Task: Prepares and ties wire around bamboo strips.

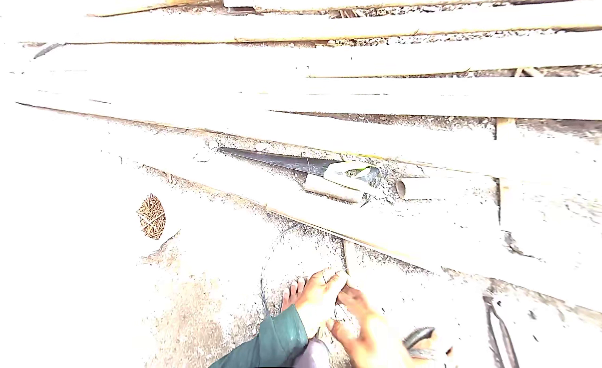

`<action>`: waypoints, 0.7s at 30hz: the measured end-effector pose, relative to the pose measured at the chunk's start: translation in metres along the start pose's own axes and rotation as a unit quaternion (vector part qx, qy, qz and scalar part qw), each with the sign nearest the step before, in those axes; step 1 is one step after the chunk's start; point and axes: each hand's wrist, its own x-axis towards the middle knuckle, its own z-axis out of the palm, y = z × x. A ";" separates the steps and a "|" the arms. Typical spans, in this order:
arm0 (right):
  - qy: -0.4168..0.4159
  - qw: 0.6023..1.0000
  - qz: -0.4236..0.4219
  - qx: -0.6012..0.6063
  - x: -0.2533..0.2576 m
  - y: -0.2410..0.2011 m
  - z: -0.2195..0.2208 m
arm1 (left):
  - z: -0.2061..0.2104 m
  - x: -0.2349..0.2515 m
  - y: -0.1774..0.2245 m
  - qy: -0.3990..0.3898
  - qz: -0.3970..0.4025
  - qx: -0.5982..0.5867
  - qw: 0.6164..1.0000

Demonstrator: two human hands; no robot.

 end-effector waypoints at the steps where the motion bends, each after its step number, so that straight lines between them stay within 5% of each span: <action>1: 0.029 0.994 0.002 0.104 0.003 0.007 -0.010 | 0.000 -0.001 0.003 -0.001 0.006 -0.012 1.000; 5: 0.074 0.902 0.087 0.417 0.021 0.024 -0.030 | 0.001 -0.013 0.019 -0.035 0.037 0.012 0.999; 9: 0.010 0.914 0.056 0.402 0.032 -0.001 -0.022 | 0.004 -0.017 0.020 -0.060 0.090 0.181 0.977; 14: 0.102 0.931 0.052 0.348 0.043 -0.024 -0.014 | 0.006 -0.024 0.032 -0.077 0.097 0.355 0.927; 18: 0.089 0.847 0.021 0.523 0.050 -0.036 -0.036 | 0.005 -0.027 0.022 -0.096 0.230 0.209 0.946; 21: 0.073 0.730 0.047 0.678 0.058 -0.038 -0.069 | -0.002 -0.028 0.016 -0.096 0.274 0.229 0.929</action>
